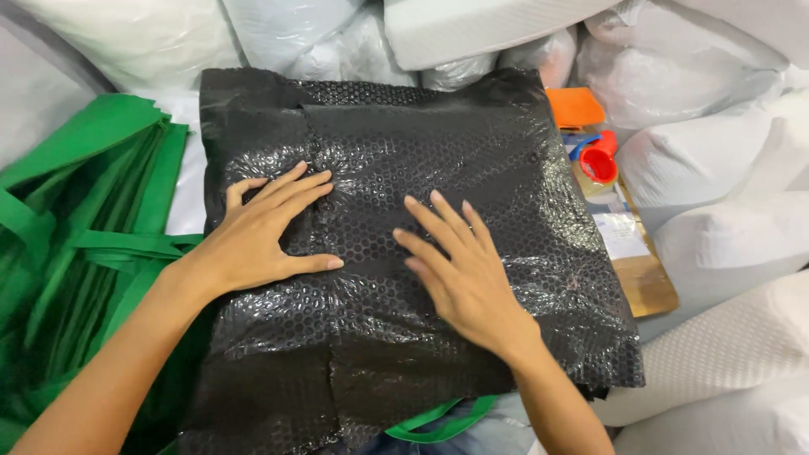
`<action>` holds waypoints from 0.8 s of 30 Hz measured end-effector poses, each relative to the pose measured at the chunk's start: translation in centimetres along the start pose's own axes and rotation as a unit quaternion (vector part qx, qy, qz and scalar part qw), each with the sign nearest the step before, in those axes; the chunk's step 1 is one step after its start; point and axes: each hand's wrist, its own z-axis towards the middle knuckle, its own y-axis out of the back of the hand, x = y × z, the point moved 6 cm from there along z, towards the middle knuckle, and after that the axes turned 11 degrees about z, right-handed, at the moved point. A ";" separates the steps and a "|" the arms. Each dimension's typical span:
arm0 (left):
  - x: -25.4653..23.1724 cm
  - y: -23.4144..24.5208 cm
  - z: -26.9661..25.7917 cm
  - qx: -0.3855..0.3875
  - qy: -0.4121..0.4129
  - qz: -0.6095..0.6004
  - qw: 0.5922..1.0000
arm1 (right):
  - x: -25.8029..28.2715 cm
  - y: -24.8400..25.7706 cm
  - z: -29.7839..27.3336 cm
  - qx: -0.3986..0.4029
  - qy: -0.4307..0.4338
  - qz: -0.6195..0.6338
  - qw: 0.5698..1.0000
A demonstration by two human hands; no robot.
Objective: Wrapping a package with black bubble wrap and sealing it using a tape dispenser.
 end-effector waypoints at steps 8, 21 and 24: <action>-0.3 0.2 0.0 -0.013 -0.015 0.033 0.999 | -5.0 -4.0 0.7 0.188 -0.028 -0.031 0.981; 1.4 -2.2 0.5 -0.077 -0.011 0.151 0.985 | -5.1 -4.7 -0.2 0.103 -0.032 -0.107 0.988; 1.4 -2.4 0.4 -0.104 -0.015 0.133 0.985 | -4.4 0.1 -0.7 0.016 -0.025 -0.123 0.992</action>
